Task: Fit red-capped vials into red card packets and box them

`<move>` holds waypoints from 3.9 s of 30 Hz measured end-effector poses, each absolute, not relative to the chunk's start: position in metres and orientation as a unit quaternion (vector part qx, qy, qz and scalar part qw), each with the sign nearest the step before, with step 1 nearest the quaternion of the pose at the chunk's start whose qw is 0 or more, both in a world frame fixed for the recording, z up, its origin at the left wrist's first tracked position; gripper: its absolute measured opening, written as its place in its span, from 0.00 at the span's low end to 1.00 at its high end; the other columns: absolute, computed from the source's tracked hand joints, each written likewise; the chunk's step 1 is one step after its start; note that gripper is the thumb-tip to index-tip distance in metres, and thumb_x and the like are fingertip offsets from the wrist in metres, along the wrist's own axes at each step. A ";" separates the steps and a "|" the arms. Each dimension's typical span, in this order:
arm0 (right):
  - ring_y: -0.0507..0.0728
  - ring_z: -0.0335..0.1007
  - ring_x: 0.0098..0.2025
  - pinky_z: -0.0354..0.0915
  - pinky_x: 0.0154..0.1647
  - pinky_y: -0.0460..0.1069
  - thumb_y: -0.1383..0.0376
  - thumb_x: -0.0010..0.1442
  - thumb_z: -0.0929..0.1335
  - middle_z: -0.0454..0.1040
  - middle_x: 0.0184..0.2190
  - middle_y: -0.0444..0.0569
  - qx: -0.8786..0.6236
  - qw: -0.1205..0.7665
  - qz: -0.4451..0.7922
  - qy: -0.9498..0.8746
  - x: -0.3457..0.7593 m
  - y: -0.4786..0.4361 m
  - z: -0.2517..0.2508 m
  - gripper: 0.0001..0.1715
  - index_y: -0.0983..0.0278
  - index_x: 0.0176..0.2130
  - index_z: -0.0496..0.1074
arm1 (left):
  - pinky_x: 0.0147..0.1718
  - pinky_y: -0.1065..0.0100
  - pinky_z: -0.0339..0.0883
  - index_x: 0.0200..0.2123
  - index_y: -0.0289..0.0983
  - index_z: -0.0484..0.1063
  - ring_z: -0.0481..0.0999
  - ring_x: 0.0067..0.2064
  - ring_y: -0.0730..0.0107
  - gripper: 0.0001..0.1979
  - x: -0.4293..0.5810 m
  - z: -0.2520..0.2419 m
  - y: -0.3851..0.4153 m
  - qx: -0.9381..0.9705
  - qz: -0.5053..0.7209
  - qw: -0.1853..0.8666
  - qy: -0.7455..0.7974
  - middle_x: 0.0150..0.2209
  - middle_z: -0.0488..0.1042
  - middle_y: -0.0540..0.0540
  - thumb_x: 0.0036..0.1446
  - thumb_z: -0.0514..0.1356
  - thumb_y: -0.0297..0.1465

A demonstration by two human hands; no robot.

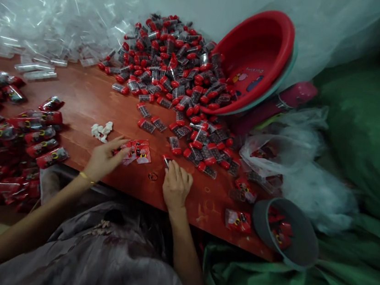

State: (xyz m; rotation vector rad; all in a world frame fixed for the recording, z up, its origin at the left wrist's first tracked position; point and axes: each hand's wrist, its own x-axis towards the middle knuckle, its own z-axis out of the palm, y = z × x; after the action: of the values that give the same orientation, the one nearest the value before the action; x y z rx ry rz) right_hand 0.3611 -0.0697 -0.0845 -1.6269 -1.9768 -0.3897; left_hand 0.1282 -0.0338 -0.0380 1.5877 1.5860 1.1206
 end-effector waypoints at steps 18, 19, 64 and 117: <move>0.56 0.71 0.39 0.66 0.41 0.51 0.58 0.59 0.64 0.76 0.42 0.54 -0.564 0.463 0.225 -0.646 0.309 -0.063 -0.063 0.20 0.64 0.49 0.69 | 0.59 0.43 0.47 0.47 0.46 0.74 0.59 0.62 0.51 0.15 0.167 -0.046 -0.038 0.720 0.290 0.125 0.618 0.57 0.67 0.42 0.60 0.53 0.36; 0.56 0.72 0.38 0.66 0.39 0.50 0.57 0.59 0.64 0.77 0.41 0.52 -0.559 0.477 0.282 -0.617 0.304 -0.058 -0.060 0.20 0.64 0.48 0.70 | 0.59 0.44 0.46 0.47 0.45 0.74 0.59 0.62 0.52 0.14 0.168 -0.042 -0.041 0.719 0.303 0.140 0.609 0.57 0.67 0.43 0.59 0.54 0.35; 0.49 0.60 0.20 0.59 0.21 0.44 0.59 0.52 0.68 0.69 0.20 0.42 -0.561 0.423 0.437 -0.561 0.337 -0.095 -0.032 0.09 0.63 0.31 0.72 | 0.30 0.71 0.69 0.24 0.33 0.73 0.75 0.26 0.73 0.21 0.170 -0.023 -0.052 0.211 0.427 0.719 0.506 0.25 0.77 0.48 0.29 0.73 0.40; 0.45 0.58 0.11 0.55 0.11 0.41 0.54 0.54 0.68 0.69 0.18 0.39 -0.512 0.534 0.513 -0.435 0.300 -0.095 -0.053 0.15 0.63 0.33 0.67 | 0.24 0.73 0.61 0.25 0.32 0.76 0.68 0.23 0.77 0.17 0.195 -0.021 -0.055 0.312 0.476 0.702 0.428 0.21 0.73 0.49 0.37 0.70 0.41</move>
State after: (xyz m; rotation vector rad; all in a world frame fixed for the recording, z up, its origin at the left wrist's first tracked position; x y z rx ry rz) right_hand 0.2996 -0.0952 -0.0526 -1.2210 -1.0375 1.2232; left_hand 0.1950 -0.0546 -0.0208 0.6952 0.9524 1.0585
